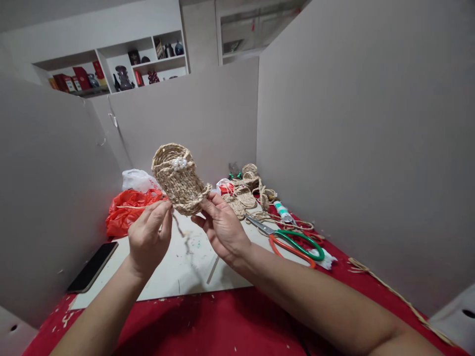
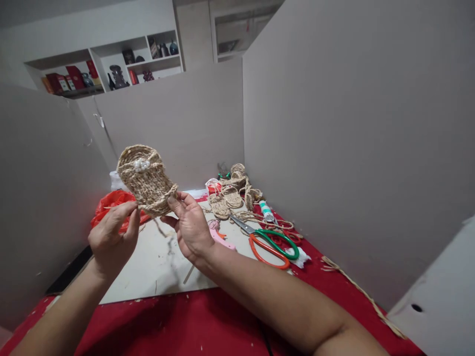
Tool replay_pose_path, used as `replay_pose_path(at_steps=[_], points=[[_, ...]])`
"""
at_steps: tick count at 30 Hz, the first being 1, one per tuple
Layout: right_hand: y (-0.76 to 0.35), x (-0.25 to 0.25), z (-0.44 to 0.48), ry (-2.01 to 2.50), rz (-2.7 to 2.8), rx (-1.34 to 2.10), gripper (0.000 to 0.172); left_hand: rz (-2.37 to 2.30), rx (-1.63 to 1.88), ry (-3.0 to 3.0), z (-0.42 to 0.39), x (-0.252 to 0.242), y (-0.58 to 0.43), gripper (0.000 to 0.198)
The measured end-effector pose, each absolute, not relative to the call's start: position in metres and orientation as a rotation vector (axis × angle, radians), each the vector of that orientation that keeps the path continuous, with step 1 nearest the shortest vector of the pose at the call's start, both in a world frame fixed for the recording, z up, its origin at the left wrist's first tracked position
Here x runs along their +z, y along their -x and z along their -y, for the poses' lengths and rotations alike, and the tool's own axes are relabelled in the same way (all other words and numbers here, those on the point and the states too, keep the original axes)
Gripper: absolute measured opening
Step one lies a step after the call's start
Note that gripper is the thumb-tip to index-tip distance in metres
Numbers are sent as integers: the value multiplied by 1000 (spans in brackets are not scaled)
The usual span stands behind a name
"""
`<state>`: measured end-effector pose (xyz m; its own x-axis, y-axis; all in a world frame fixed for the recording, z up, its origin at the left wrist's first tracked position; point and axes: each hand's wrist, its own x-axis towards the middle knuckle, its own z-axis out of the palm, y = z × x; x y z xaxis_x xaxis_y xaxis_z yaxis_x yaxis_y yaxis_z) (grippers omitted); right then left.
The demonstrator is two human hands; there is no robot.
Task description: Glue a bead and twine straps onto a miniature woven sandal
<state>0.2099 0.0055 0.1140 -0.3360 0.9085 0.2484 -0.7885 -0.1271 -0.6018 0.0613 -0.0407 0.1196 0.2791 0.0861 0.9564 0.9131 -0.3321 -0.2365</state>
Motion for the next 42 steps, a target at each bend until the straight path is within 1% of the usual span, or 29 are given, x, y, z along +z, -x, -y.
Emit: replay_pose_path(at_steps=[7,10,15,18,21,26,29,33,37,39,42], points=[[-210,110,-12,161,731,1739,28,895,-1242,1633,34,116,-75,31],[-207,106,-16,121,737,1722,28,921,-1302,1623,31,113,-77,30],[-204,99,-23,120,761,1699,27,1123,-1589,1709,27,108,-79,21],[-204,98,-26,155,799,1707,27,1184,-1805,1785,25,107,-80,21],[-205,99,-27,175,862,1700,25,1263,-1911,1776,26,109,-81,21],[-204,97,-25,163,868,1646,24,1253,-1912,1754,31,114,-80,16],[-200,94,-25,156,853,1629,25,1228,-1899,1745,31,113,-80,16],[-197,89,-26,151,818,1619,26,1254,-1985,1686,24,107,-82,20],[-194,83,-29,166,810,1607,26,1276,-2066,1631,14,97,-85,17],[-191,79,-32,193,807,1598,24,1318,-2086,1630,10,91,-85,19],[-187,73,-37,216,796,1599,24,1376,-2026,1686,6,80,-83,27]])
